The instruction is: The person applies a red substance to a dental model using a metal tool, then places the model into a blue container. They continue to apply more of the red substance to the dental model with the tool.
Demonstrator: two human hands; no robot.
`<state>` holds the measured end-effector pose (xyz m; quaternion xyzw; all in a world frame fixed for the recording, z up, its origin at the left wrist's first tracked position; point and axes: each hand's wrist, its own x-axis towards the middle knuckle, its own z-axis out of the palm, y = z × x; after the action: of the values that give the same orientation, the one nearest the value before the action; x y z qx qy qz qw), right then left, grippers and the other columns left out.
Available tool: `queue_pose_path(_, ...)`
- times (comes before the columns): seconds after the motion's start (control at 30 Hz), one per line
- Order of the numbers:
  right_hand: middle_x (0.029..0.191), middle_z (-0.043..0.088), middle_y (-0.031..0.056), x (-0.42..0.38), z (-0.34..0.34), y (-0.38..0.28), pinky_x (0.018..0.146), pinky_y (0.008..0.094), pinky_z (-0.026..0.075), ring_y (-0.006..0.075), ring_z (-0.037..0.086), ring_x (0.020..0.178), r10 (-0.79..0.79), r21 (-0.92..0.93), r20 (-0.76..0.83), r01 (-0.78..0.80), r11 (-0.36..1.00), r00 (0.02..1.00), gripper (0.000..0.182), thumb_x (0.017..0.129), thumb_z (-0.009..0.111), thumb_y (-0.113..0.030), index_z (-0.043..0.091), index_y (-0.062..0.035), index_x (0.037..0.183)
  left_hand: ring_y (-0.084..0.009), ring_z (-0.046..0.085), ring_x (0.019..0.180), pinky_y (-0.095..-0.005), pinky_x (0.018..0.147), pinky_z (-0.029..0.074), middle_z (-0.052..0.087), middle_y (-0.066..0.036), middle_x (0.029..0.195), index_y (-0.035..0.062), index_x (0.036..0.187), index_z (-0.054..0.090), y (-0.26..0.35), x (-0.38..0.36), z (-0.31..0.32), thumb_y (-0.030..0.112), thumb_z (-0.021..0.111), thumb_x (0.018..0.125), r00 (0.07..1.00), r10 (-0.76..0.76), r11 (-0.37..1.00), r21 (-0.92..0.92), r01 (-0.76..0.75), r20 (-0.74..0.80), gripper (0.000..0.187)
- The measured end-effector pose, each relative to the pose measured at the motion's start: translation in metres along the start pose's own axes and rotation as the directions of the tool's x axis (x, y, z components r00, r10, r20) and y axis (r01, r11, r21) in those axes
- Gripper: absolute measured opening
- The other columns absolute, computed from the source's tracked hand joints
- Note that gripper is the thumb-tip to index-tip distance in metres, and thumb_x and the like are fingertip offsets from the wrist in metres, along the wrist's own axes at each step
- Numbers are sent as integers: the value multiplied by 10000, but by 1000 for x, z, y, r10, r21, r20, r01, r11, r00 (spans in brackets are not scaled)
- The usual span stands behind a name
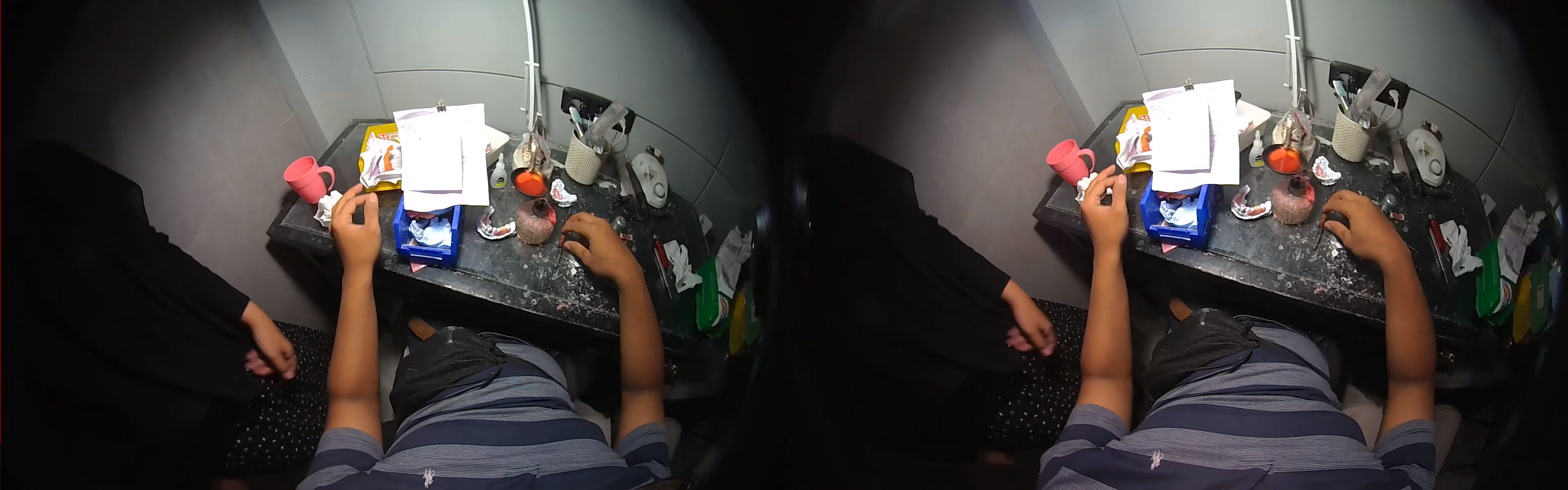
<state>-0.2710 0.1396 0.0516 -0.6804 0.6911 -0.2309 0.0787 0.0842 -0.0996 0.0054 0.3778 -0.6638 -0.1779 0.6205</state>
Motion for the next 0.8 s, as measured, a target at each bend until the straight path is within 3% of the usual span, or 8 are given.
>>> queue_pose_path(0.1,1089,655,141,0,-1,-1,940,395,498,329,636,1043,-6,-4,-5,6,1000,1000,231,853,740,-92,679,-4,1057,-331,631,1131,-419,990,472,702,-205,1144,-18,903,722,27,-23,-9,157,701,894,999,43,999,-30,-43,28,176)
queue_pose_path(0.17,1084,653,147,-1,0,-1,936,398,498,334,633,1039,-8,-1,-10,8,1000,1000,226,850,741,-99,681,-8,1048,-327,644,1109,-404,1012,453,692,-215,1144,-53,1023,686,45,-47,-6,205,724,889,992,127,992,26,-127,1,292)
queue_pose_path(0.3,1077,651,153,-3,1,5,933,402,496,342,630,1031,-28,-11,2,28,1000,1000,223,847,741,-102,683,-11,1042,-471,456,1288,-524,1085,355,439,-309,1399,-34,1388,436,92,-94,26,401,811,793,993,72,928,359,-102,95,827)
queue_pose_path(0.33,1074,650,155,-4,1,4,934,404,494,344,627,1032,-33,-11,1,33,999,999,220,845,742,-101,684,-11,1037,-490,431,1295,-550,1091,339,353,-327,1444,-19,1431,386,89,-96,34,395,833,761,992,50,934,346,-86,112,905)
queue_pose_path(0.37,1071,650,156,-4,0,4,935,406,492,346,625,1033,-41,-14,-4,41,999,999,218,842,743,-100,685,-12,1033,-491,458,1260,-546,1074,365,386,-318,1397,-10,1405,414,84,-97,38,304,844,733,991,93,915,384,-124,100,857)
queue_pose_path(0.47,1103,644,151,-4,0,5,962,420,485,352,613,1084,-19,-54,13,20,998,1000,238,859,739,-145,682,-23,1055,-487,492,1195,-526,1022,426,429,-304,1305,39,1324,492,73,-93,34,153,819,694,993,89,963,249,-107,83,719)
queue_pose_path(0.67,1139,637,140,-7,3,5,945,420,502,341,623,1085,-10,-54,16,11,998,1000,266,868,736,-161,680,-34,1095,-447,473,1206,-515,1053,386,434,-285,1295,24,1250,514,78,-71,16,158,849,705,979,199,964,191,-186,-51,654)
queue_pose_path(0.8,1142,638,134,-8,0,-1,951,417,501,339,623,1095,29,-67,33,-27,997,999,276,869,741,-169,678,-34,1101,-428,474,1189,-507,1018,396,494,-251,1212,21,1264,468,82,-13,16,161,845,719,953,254,937,287,-201,-163,677)
